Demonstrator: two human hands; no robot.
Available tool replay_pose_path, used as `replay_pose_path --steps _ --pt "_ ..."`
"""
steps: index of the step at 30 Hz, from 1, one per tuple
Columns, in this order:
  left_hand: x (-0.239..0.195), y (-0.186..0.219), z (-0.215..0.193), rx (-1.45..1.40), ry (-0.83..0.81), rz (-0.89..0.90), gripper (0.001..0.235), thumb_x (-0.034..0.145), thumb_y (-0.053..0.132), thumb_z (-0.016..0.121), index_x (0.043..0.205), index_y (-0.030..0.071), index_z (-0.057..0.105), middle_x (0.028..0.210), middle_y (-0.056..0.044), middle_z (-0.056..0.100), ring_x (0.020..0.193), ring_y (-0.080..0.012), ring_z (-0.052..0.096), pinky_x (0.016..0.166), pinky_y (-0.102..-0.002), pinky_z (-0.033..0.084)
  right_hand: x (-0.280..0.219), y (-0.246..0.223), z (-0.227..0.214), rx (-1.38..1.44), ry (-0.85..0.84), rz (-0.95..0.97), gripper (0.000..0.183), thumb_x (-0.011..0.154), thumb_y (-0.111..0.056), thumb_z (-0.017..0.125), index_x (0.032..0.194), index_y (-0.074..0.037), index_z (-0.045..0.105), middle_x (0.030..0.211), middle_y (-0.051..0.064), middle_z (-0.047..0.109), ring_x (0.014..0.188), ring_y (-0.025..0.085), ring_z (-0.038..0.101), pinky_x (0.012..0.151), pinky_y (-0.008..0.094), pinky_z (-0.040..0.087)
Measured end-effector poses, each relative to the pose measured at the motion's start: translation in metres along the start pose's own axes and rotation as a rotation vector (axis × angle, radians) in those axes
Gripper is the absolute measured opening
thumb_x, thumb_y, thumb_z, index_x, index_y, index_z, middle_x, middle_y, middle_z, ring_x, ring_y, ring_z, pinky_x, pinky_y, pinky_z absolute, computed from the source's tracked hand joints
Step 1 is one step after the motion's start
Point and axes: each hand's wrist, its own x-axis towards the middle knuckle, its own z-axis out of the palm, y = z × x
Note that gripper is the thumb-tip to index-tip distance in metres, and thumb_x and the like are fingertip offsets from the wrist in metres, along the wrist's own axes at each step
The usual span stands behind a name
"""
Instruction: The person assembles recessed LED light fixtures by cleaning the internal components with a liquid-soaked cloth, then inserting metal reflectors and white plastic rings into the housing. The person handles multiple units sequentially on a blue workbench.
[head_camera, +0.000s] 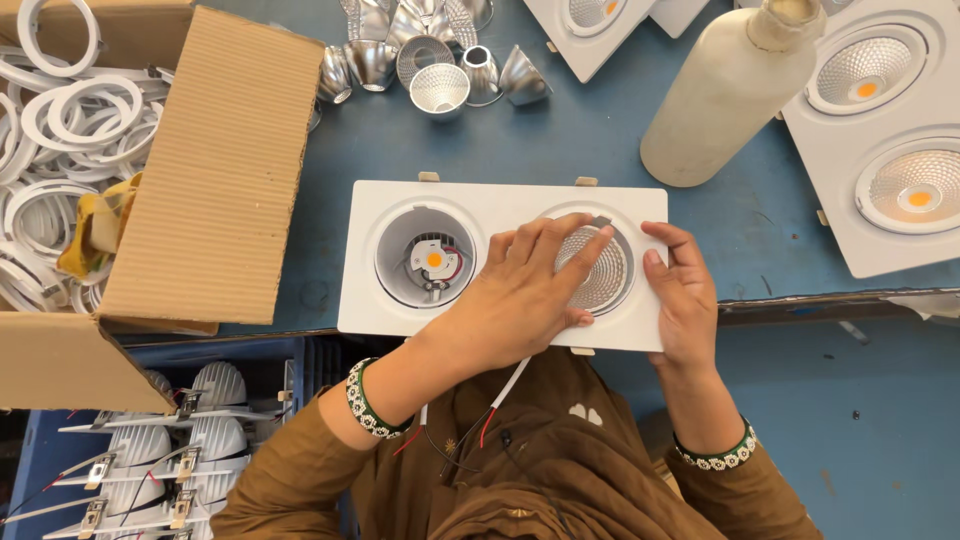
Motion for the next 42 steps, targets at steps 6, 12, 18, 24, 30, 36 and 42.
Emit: replay_pose_path --steps 6,12,18,24,30,36,42 --pt "0.001 0.009 -0.001 0.083 0.044 -0.004 0.072 0.087 0.037 0.075 0.148 0.007 0.049 0.154 -0.009 0.040 0.145 -0.0295 0.035 0.114 -0.047 0.028 -0.003 -0.001 0.001 -0.013 0.002 -0.005 0.028 0.107 -0.006 0.052 0.135 0.000 0.053 0.120 0.012 0.065 0.104 0.014 0.066 0.091 0.028 0.056" --pt "-0.006 -0.006 -0.014 0.103 0.008 -0.011 0.065 0.090 0.035 0.074 0.147 0.012 0.052 0.153 -0.007 0.045 0.143 -0.0254 0.040 0.114 -0.046 0.026 -0.004 -0.003 0.001 -0.034 -0.008 -0.011 0.028 0.108 -0.007 0.053 0.135 0.000 0.053 0.121 0.012 0.064 0.104 0.013 0.066 0.091 0.028 0.056" --pt "-0.005 -0.011 -0.014 0.176 0.017 -0.039 0.068 0.081 0.036 0.078 0.142 0.016 0.056 0.147 0.000 0.050 0.135 -0.0223 0.045 0.107 -0.047 0.029 0.000 -0.003 0.003 0.003 0.004 0.011 0.027 0.106 -0.007 0.053 0.132 -0.001 0.054 0.117 0.013 0.067 0.101 0.015 0.067 0.089 0.028 0.057" --pt "0.005 -0.012 -0.005 0.162 0.035 -0.018 0.070 0.078 0.038 0.080 0.141 0.016 0.057 0.145 0.001 0.052 0.132 -0.0210 0.047 0.105 -0.046 0.031 -0.001 0.000 0.001 -0.004 0.005 0.009 0.026 0.105 -0.006 0.054 0.131 -0.001 0.056 0.117 0.013 0.067 0.101 0.015 0.068 0.089 0.029 0.057" --pt "0.005 -0.011 -0.007 0.084 0.043 -0.054 0.069 0.080 0.042 0.078 0.139 0.013 0.058 0.140 -0.002 0.054 0.131 -0.0211 0.048 0.106 -0.049 0.034 0.003 -0.001 -0.003 -0.057 -0.007 0.003 0.022 0.105 -0.006 0.056 0.127 -0.001 0.059 0.116 0.013 0.067 0.101 0.014 0.067 0.088 0.028 0.057" --pt "0.006 -0.001 -0.006 0.110 0.057 -0.140 0.072 0.077 0.052 0.078 0.132 0.010 0.061 0.129 -0.004 0.058 0.125 -0.0211 0.052 0.105 -0.054 0.033 0.004 0.000 -0.003 -0.032 -0.011 -0.002 0.020 0.105 -0.006 0.057 0.125 0.000 0.060 0.116 0.012 0.067 0.102 0.014 0.067 0.088 0.028 0.057" --pt "0.003 0.001 -0.002 0.136 0.081 -0.150 0.073 0.078 0.051 0.078 0.134 0.008 0.060 0.129 -0.005 0.058 0.125 -0.0206 0.052 0.105 -0.054 0.034 0.004 -0.002 -0.002 -0.047 -0.005 0.001 0.020 0.105 -0.006 0.057 0.124 0.000 0.060 0.114 0.013 0.067 0.100 0.014 0.067 0.087 0.028 0.058"
